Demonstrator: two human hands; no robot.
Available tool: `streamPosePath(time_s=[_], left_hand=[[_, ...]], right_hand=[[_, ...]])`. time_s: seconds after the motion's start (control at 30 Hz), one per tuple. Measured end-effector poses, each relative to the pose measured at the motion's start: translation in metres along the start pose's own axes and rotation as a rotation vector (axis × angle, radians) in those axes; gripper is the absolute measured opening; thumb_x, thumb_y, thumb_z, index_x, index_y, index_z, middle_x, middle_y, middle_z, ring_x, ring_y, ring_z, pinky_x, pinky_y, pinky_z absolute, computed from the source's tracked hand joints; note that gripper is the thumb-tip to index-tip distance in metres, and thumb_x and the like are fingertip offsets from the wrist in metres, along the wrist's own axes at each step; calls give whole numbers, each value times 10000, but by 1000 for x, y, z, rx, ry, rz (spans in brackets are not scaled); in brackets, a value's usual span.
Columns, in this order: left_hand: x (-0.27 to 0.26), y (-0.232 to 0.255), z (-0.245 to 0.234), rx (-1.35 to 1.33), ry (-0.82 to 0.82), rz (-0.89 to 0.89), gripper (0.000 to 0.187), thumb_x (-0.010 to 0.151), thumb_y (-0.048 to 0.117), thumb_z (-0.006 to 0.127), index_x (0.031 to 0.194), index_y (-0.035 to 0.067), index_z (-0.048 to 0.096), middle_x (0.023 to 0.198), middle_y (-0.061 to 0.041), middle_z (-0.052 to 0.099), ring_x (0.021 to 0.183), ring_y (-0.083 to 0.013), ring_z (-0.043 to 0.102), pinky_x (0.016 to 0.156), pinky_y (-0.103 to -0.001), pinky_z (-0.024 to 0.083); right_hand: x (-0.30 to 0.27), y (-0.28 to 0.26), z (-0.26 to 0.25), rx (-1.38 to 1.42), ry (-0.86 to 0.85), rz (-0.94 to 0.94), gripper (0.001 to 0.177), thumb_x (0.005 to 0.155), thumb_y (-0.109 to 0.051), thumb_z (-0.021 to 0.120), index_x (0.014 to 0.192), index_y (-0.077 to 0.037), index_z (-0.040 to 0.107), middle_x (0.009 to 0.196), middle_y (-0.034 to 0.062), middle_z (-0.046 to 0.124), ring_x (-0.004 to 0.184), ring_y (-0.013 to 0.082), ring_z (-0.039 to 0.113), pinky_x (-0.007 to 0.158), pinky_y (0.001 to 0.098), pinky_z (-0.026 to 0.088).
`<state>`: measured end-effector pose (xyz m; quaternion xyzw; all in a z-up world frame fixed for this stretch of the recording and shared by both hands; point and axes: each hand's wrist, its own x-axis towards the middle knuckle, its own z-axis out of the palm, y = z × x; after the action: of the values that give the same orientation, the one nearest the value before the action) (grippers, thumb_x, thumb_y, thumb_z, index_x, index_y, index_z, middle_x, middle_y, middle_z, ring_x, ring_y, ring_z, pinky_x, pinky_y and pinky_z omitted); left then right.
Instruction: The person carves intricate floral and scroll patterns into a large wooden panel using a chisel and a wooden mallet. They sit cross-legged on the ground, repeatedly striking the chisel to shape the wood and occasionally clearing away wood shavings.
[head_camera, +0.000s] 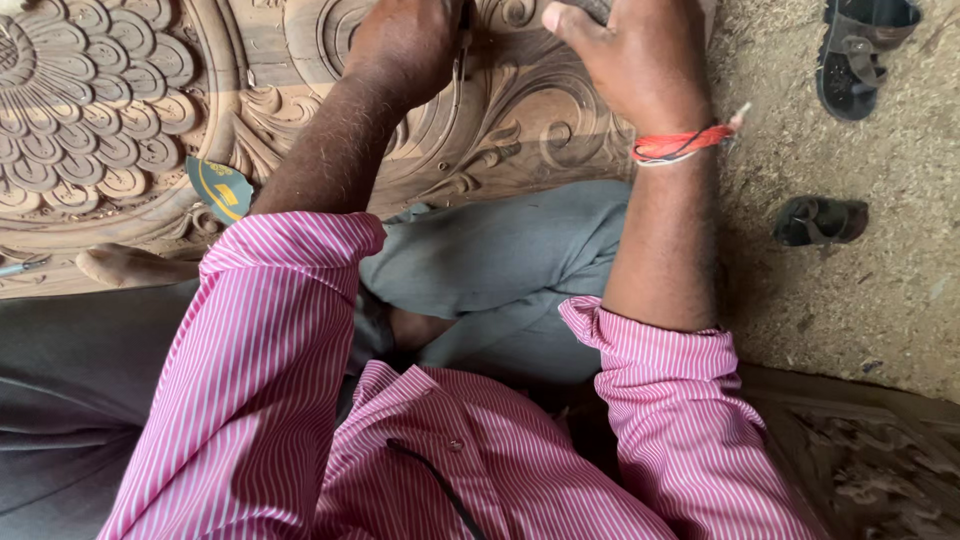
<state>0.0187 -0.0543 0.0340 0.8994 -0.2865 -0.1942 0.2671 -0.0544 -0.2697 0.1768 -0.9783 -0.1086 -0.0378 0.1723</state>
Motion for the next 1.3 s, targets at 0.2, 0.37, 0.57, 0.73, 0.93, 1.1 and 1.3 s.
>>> streamPosePath(time_s=[0.2, 0.37, 0.57, 0.73, 0.93, 1.1, 1.3], left_hand=[[-7, 1, 0, 12, 111, 80, 207, 1041, 213, 602, 1157, 44, 630, 974, -200, 719, 873, -363, 713, 716, -490, 575], [-11, 2, 1, -16, 29, 91, 172, 1057, 155, 560, 1181, 55, 626, 995, -211, 717, 850, -368, 718, 683, -495, 581], [-11, 2, 4, -19, 10, 93, 227, 1058, 218, 587, 1193, 37, 610, 994, -225, 712, 838, -383, 710, 659, -505, 577], [-7, 2, 0, 65, 4, 148, 199, 1050, 205, 592, 1150, 37, 626, 952, -205, 733, 856, -372, 718, 722, -510, 576], [-5, 7, 0, 99, -93, 151, 258, 1071, 292, 582, 1162, 59, 646, 996, -206, 728, 873, -355, 718, 731, -498, 581], [-12, 9, -1, 69, -111, 124, 214, 1096, 226, 525, 1182, 74, 648, 1031, -194, 728, 883, -334, 721, 752, -487, 583], [-6, 15, -9, 110, -180, 84, 260, 1081, 286, 508, 1207, 96, 634, 1003, -197, 723, 867, -349, 713, 774, -497, 571]], right_hand=[[-6, 8, 0, 67, -55, 72, 349, 973, -229, 853, 1168, 20, 704, 1004, 208, 732, 886, 383, 706, 783, 464, 540], [-16, 3, 0, 108, -50, 9, 339, 957, -179, 855, 1144, 53, 693, 1041, 209, 733, 918, 365, 714, 804, 435, 554], [-16, -3, -6, 92, -176, 463, 393, 964, -276, 829, 1085, 63, 670, 875, 271, 672, 805, 396, 651, 767, 456, 531], [-17, -1, -12, 258, -20, 48, 399, 955, -194, 789, 1248, 41, 657, 1137, 225, 733, 1036, 344, 729, 878, 412, 557], [-31, 11, -12, 181, -147, 168, 450, 968, -197, 812, 1331, 15, 651, 1241, 224, 722, 1099, 367, 719, 933, 421, 549], [-36, 5, -12, 290, -115, 99, 474, 1014, -175, 798, 1399, 18, 601, 1348, 230, 698, 1229, 378, 693, 1016, 420, 546], [-38, -3, -21, 220, -90, 130, 530, 988, -156, 806, 1437, -21, 559, 1262, 222, 711, 995, 342, 662, 904, 399, 540]])
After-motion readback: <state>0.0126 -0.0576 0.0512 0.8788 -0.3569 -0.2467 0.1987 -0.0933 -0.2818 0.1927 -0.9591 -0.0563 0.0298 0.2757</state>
